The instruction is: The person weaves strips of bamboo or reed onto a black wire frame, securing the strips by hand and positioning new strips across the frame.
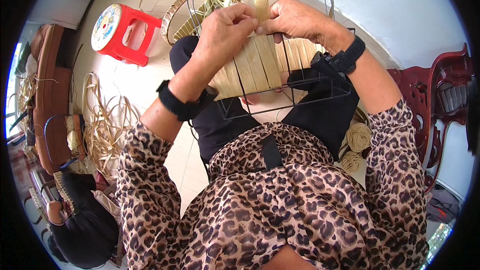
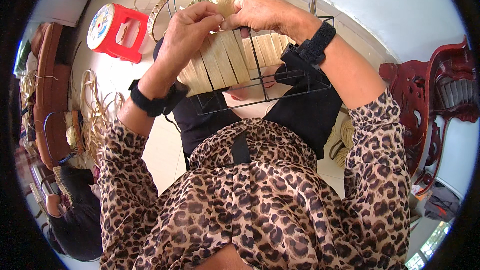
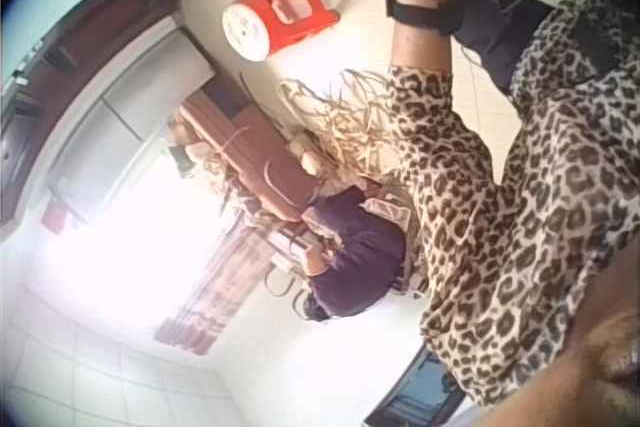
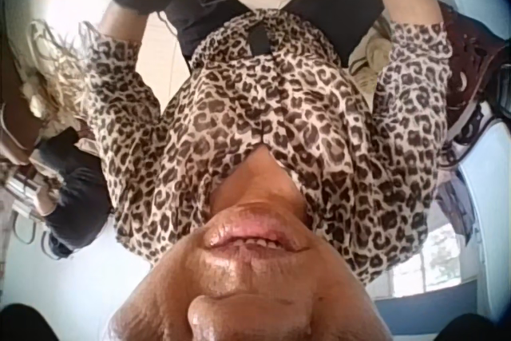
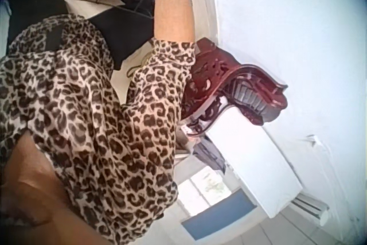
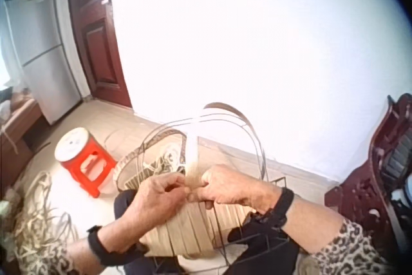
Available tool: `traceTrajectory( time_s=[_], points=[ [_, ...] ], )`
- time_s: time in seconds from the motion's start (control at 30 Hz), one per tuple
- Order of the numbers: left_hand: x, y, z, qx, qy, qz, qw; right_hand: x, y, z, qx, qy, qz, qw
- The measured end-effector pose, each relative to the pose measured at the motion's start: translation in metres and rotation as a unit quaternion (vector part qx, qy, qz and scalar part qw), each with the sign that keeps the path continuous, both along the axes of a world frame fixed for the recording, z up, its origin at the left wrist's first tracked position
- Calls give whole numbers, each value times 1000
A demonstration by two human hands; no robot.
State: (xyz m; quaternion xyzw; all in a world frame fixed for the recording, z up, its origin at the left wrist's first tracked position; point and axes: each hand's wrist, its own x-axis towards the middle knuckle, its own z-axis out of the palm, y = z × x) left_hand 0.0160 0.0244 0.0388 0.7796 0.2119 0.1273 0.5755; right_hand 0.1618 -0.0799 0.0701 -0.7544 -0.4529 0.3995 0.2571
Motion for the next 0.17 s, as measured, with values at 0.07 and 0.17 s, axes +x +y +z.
traceTrajectory(
  time_s=[0.07,0.17],
  points=[
    [-9,-8,-2,186,-52,36,981,4,-1,-6,18,37,-38,998],
    [-32,-29,-5,441,-112,38,890,-1,-2,10,-3,49,-38,998]
  ],
)
